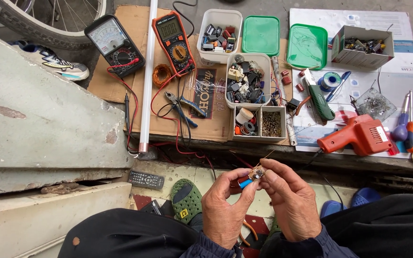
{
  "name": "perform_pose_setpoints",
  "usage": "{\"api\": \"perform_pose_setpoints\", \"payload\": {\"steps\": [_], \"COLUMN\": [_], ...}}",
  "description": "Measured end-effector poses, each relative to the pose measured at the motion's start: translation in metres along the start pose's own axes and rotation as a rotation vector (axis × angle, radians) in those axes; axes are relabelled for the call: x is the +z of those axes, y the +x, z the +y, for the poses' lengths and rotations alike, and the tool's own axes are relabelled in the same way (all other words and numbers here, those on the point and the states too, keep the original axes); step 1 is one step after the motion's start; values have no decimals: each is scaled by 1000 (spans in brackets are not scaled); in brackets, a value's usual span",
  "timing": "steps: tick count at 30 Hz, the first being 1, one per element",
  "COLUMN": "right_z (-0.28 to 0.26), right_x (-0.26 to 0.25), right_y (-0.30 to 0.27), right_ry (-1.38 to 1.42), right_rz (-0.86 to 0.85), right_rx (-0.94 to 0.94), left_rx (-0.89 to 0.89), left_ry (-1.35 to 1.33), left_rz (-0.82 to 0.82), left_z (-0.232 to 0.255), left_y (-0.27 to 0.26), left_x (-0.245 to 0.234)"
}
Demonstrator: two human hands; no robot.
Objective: Soldering a wire to a small electronic component using a soldering gun at a ground-level workspace.
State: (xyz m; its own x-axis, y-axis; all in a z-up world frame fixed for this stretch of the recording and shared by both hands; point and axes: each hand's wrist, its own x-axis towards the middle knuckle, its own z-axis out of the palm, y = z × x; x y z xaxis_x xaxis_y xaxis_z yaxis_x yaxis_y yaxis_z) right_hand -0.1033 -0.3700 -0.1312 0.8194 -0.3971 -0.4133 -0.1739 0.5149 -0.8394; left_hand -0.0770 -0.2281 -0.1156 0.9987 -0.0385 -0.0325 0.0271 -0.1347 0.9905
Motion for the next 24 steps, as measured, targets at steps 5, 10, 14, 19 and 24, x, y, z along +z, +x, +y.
{"api": "perform_pose_setpoints", "payload": {"steps": [5,10,14,19,24], "right_z": [7,5,-1,-14,-21], "right_x": [-11,-15,-14,-11,-5], "right_y": [4,4,3,4,4], "right_ry": [12,23,-6,-34,-22], "right_rz": [-50,-62,-47,-24,80], "right_rx": [-58,-44,-52,-157,-25], "left_rx": [62,120,-196,-915,-1083], "left_ry": [32,71,-179,-1145,-1473], "left_rz": [-14,-41,-79,58,126], "left_z": [6,1,1,-15,-6], "left_y": [0,-3,-1,2,-2], "left_x": [0,0,4,2,2]}}
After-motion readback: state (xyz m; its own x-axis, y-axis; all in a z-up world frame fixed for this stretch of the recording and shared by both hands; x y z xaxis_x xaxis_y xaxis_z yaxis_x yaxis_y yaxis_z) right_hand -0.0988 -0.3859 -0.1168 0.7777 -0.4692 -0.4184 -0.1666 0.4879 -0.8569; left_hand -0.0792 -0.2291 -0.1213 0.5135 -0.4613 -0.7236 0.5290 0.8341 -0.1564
